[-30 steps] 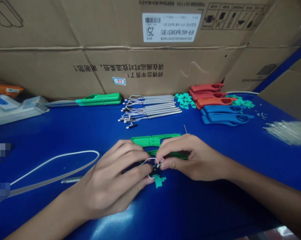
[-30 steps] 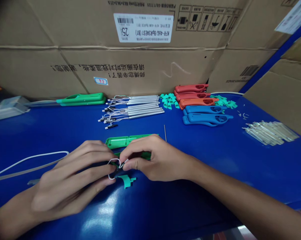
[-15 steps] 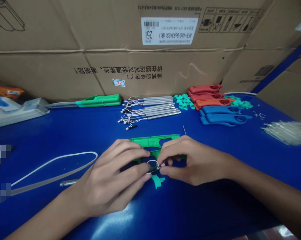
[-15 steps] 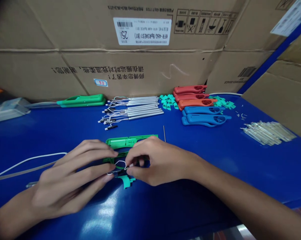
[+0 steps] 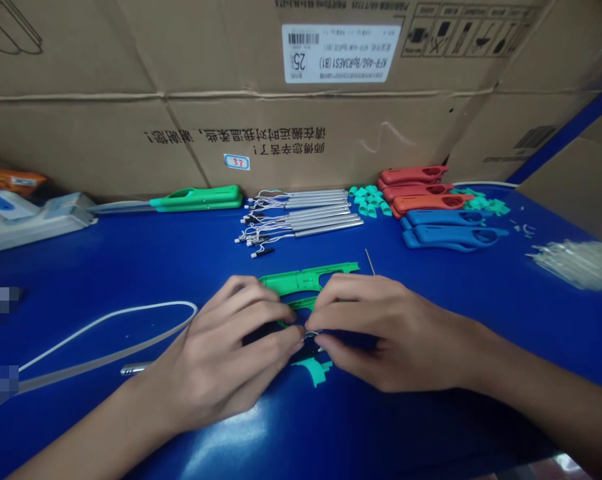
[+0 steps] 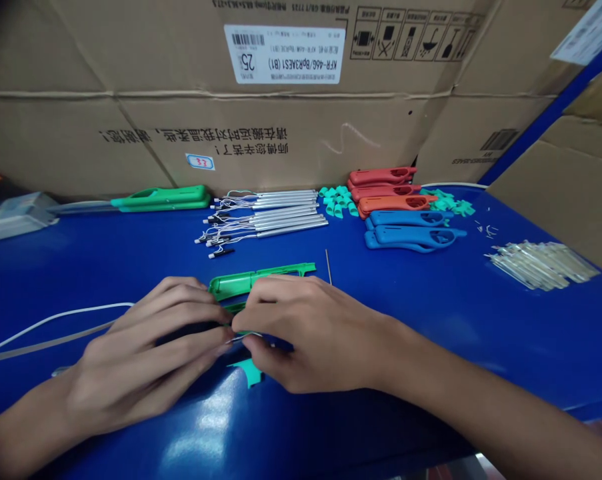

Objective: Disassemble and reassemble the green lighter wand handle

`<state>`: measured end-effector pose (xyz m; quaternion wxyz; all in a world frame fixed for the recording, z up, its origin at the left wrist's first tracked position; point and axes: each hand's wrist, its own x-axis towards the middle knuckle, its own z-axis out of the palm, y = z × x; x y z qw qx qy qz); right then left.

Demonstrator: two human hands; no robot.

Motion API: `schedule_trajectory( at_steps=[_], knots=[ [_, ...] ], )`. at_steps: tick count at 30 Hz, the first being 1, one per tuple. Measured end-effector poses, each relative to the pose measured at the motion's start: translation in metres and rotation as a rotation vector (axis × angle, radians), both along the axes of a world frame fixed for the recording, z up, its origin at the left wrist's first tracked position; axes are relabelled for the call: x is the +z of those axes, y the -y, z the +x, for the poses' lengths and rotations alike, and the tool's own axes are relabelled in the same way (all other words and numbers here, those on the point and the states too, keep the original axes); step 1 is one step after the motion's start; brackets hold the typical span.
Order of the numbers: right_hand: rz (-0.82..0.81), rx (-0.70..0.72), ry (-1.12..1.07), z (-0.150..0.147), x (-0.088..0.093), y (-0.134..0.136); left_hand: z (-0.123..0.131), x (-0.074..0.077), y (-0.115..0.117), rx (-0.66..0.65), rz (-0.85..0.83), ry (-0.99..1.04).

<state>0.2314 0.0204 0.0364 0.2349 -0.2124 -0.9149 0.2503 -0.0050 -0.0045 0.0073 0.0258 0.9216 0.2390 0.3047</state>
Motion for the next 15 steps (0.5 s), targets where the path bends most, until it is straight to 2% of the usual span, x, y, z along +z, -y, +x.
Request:
schedule_trajectory(
  at_steps=[8,15],
  knots=[
    [-0.05,0.028,-0.089,-0.0053,-0.0072,0.0015,0.0009,-0.0004,0.0002,-0.021,-0.011,0.032],
    [-0.016,0.058,-0.009,-0.0061,-0.0054,0.0005,0.0033,-0.0004,0.0022,-0.017,-0.045,0.055]
  ],
)
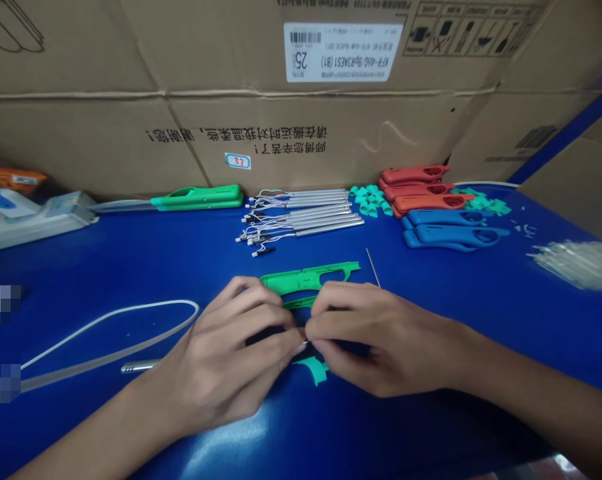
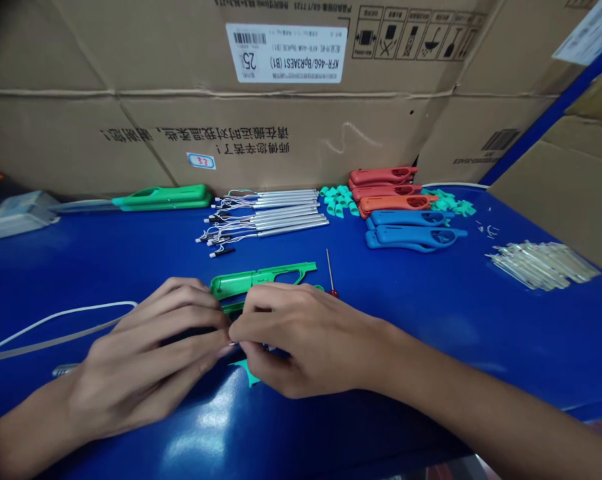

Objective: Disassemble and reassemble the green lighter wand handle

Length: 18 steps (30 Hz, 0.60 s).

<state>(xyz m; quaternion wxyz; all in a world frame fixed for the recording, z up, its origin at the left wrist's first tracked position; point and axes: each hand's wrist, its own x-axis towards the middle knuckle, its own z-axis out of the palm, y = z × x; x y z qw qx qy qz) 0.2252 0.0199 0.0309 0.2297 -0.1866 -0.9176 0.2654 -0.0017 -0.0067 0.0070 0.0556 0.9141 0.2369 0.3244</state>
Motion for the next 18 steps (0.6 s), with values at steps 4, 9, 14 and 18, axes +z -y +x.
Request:
schedule_trajectory(
  at_steps=[4,9,14,18],
  knots=[
    [0.035,0.03,0.008,0.001,0.0,-0.001,0.004,0.001,0.003,0.022,-0.004,0.055],
    [0.074,-0.049,-0.03,-0.001,-0.005,0.001,0.012,0.004,0.004,0.051,-0.01,0.075],
    [0.309,-0.148,-0.022,-0.004,-0.012,0.003,0.016,0.004,0.004,0.061,-0.003,0.076],
    [0.452,-0.229,-0.096,-0.01,-0.019,0.007,0.015,0.002,0.006,0.069,-0.005,0.1]
  ],
)
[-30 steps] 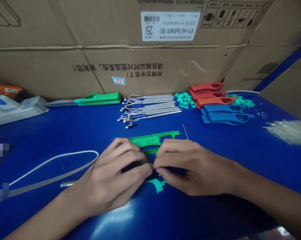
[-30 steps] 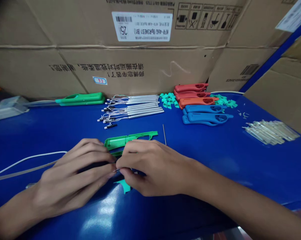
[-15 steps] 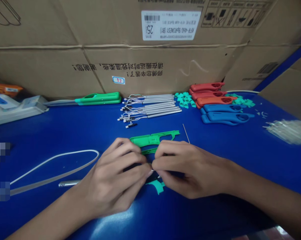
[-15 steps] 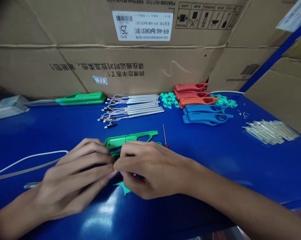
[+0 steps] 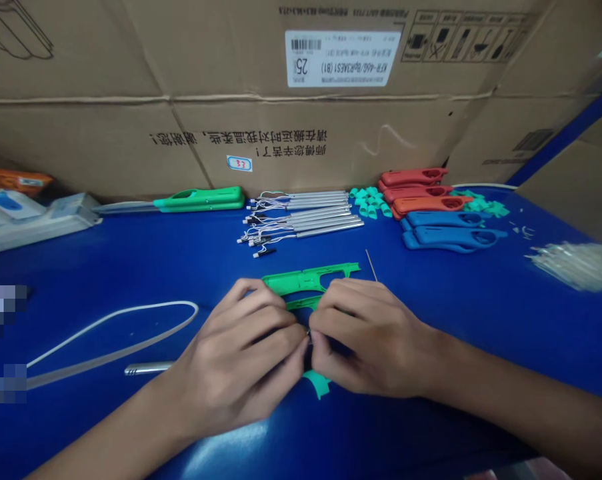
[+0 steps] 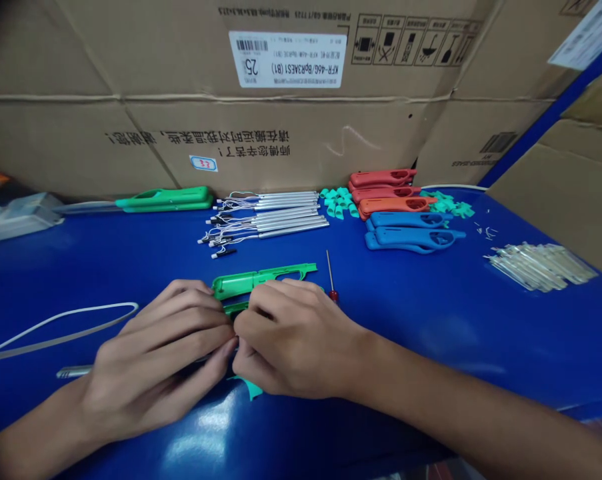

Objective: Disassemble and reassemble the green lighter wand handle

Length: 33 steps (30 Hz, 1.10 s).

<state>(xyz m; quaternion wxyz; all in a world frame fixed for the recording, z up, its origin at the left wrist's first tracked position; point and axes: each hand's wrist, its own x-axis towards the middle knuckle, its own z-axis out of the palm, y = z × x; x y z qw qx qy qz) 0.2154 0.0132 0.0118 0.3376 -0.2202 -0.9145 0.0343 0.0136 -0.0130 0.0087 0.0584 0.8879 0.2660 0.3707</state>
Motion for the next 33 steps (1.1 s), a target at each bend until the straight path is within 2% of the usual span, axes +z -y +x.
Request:
schedule_trajectory(
  at_steps=[4,9,12,18,25,30,33],
  knots=[
    [0.057,-0.082,-0.105,-0.007,-0.007,0.004,-0.001,-0.001,0.001,-0.009,-0.022,0.017],
    [-0.018,-0.133,-0.206,-0.012,-0.01,0.007,-0.004,0.0,-0.001,0.001,-0.014,0.002],
    [-0.036,-0.137,-0.218,-0.012,-0.009,0.008,-0.005,0.0,-0.001,0.012,0.001,0.008],
    [0.032,-0.186,-0.163,-0.013,-0.01,0.006,-0.003,-0.001,-0.003,0.015,0.013,0.006],
    [0.032,-0.11,-0.101,-0.005,-0.006,-0.001,-0.003,0.0,-0.004,0.065,0.047,0.003],
    [0.082,-0.116,-0.099,-0.001,-0.003,-0.008,-0.001,0.001,-0.004,0.061,0.04,0.012],
    [0.025,-0.034,-0.119,0.001,-0.002,-0.011,-0.002,0.001,-0.004,0.058,0.045,0.012]
  ],
)
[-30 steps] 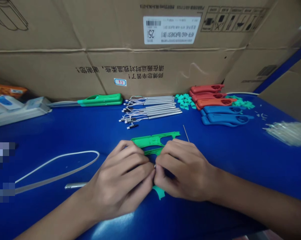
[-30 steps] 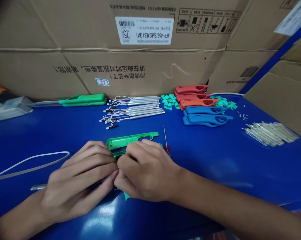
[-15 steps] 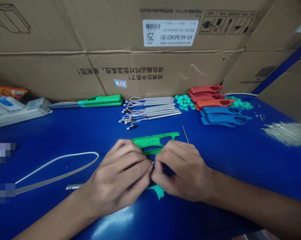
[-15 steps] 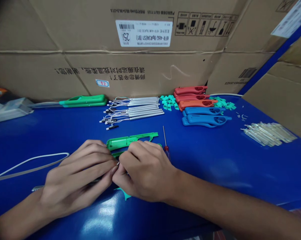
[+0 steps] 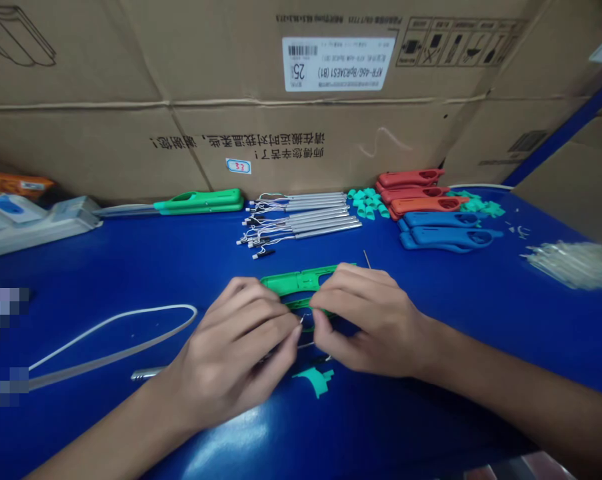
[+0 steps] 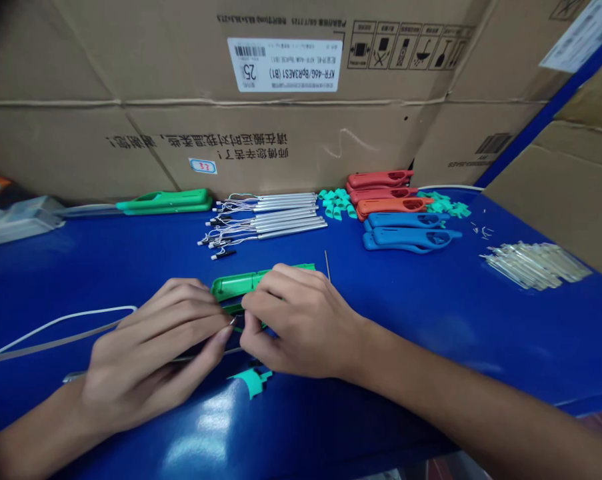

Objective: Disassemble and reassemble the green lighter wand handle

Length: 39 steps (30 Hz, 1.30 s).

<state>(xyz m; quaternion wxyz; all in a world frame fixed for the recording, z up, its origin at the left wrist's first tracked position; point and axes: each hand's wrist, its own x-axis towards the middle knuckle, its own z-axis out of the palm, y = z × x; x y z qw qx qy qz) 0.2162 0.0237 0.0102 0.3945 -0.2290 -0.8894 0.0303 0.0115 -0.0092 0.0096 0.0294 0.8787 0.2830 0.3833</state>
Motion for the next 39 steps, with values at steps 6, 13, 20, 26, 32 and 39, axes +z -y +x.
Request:
schedule_trajectory(
  at_steps=[6,13,20,26,32,39],
  knots=[
    [-0.006,0.039,0.045,0.002,0.003,0.001,-0.002,-0.001,0.0,-0.003,0.006,-0.002],
    [0.024,-0.01,0.069,-0.001,0.001,0.005,-0.002,-0.002,0.0,-0.018,-0.022,-0.026],
    [0.042,-0.074,-0.001,-0.007,-0.005,0.009,-0.001,0.001,0.001,-0.046,-0.026,-0.028],
    [-0.052,-0.081,-0.102,-0.01,-0.007,0.013,-0.002,0.0,0.002,-0.067,-0.06,-0.028],
    [-0.187,-0.06,-0.145,-0.011,-0.004,0.015,-0.002,-0.001,0.001,-0.043,-0.03,-0.049],
    [-0.125,-0.017,-0.097,-0.007,-0.003,0.011,0.003,0.003,0.005,0.078,0.036,0.054]
  ],
)
